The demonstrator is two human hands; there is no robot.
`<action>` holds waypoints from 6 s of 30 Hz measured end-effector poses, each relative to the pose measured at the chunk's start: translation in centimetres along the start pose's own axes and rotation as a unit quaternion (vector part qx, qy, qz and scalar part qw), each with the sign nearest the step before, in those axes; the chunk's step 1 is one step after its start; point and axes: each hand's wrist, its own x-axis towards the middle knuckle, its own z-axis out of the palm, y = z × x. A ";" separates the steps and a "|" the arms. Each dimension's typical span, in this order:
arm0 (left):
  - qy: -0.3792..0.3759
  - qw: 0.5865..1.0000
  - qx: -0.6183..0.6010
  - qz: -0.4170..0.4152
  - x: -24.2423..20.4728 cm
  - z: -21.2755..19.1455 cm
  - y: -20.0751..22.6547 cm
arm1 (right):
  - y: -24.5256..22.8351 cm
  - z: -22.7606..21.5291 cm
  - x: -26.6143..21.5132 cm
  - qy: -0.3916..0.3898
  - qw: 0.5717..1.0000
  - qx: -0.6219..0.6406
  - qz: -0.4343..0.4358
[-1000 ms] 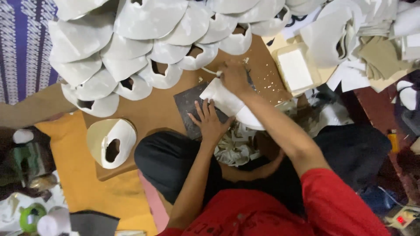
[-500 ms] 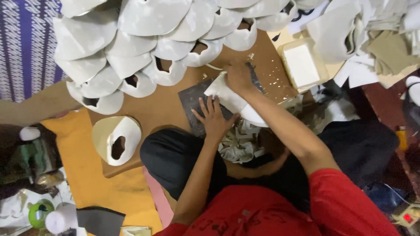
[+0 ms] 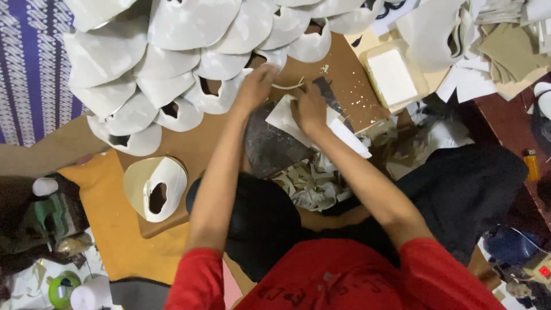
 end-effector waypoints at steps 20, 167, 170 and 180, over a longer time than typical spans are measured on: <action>-0.277 0.943 -0.058 -0.177 1.1 -0.7 4.9 | -1.7 3.8 -2.0 -0.137 0.987 0.080 -0.034; -0.020 0.990 0.141 -0.013 -11.8 4.2 1.0 | 9.8 -2.2 0.1 -0.050 0.996 -0.058 -0.049; -0.011 0.990 0.101 -0.093 -10.3 4.9 -0.6 | 10.7 0.1 0.1 -0.161 0.984 -0.045 -0.064; 0.028 0.912 -0.346 -0.218 -9.7 6.2 -4.1 | 5.5 -3.1 -3.1 -0.166 0.985 0.030 0.022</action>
